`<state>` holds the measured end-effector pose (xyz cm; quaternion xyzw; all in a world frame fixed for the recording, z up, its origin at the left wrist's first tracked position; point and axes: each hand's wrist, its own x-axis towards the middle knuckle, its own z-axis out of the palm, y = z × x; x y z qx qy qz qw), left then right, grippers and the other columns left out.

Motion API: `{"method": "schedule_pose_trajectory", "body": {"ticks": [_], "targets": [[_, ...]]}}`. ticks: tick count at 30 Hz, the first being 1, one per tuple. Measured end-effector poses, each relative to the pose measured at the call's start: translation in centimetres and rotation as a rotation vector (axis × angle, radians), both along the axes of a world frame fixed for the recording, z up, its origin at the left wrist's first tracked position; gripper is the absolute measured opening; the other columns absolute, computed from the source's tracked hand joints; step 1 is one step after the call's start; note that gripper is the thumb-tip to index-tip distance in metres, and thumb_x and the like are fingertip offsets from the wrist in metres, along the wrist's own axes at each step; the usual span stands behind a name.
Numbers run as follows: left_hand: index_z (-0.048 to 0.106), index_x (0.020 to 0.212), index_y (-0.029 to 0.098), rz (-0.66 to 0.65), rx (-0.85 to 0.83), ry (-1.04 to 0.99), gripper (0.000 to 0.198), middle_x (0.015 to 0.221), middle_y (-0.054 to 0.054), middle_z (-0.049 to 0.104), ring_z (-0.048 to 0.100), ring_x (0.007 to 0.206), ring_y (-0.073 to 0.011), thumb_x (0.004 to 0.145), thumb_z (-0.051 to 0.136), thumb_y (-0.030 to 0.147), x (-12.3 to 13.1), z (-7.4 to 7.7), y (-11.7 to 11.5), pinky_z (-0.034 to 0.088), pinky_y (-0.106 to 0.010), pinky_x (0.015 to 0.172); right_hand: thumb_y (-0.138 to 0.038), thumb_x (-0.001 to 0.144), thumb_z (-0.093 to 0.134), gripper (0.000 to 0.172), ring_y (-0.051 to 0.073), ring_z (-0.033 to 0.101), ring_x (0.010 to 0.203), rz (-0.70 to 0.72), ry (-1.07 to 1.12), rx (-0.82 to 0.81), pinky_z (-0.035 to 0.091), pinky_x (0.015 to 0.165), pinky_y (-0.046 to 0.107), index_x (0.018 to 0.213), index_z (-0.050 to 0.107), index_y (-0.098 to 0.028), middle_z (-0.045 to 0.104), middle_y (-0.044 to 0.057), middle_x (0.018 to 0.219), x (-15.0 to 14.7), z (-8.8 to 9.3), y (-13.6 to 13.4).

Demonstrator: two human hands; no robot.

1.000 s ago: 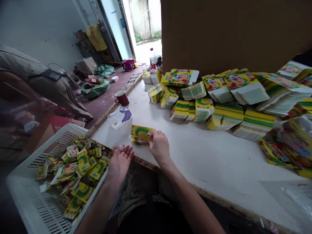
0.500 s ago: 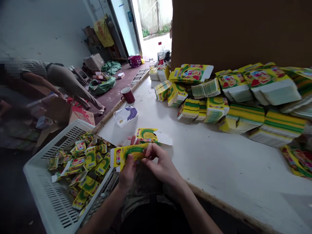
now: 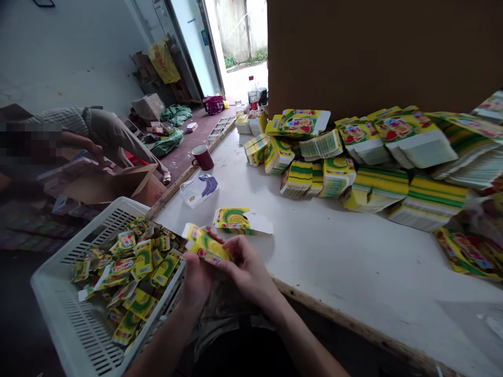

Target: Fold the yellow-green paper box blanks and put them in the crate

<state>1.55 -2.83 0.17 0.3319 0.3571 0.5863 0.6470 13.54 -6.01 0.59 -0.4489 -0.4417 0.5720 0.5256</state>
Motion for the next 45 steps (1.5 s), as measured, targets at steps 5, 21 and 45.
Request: {"method": "schedule_pose_trajectory", "body": {"ticks": [5, 21, 45], "targets": [[0.068, 0.101, 0.021, -0.003, 0.065, 0.145, 0.029, 0.096, -0.001, 0.073, 0.066, 0.088, -0.0138, 0.076, 0.079, 0.030, -0.3, -0.9, 0.6, 0.050, -0.022, 0.083, -0.048, 0.089, 0.058, 0.036, 0.016, 0.057, 0.075, 0.108, 0.060, -0.014, 0.043, 0.063, 0.026, 0.112, 0.054, -0.021, 0.063, 0.003, 0.090, 2.1, 0.7, 0.3], [0.048, 0.131, 0.023, -0.508, 0.361, 0.864, 0.079, 0.128, -0.011, 0.061, 0.057, 0.117, -0.0309, 0.062, 0.086, 0.032, -3.6, 2.5, 1.0, 0.044, -0.041, 0.101, -0.017, 0.088, 0.063, 0.034, 0.028, 0.053, 0.119, 0.006, -0.985, 0.685, 0.027, 0.111, 0.050, 0.117, 0.065, -0.033, 0.068, 0.004, 0.117, 3.2, 1.8, -0.7], [0.047, 0.124, 0.023, -0.269, 0.491, 0.927, 0.061, 0.119, -0.016, 0.062, 0.063, 0.105, -0.0301, 0.069, 0.071, 0.013, -1.0, -1.5, -0.1, 0.049, -0.038, 0.087, -0.009, 0.089, 0.046, 0.051, 0.024, 0.037, 0.141, 0.056, -0.462, 0.329, 0.035, 0.114, 0.045, 0.136, 0.055, -0.028, 0.038, 0.008, 0.154, 1.7, -1.0, -0.7]]}}
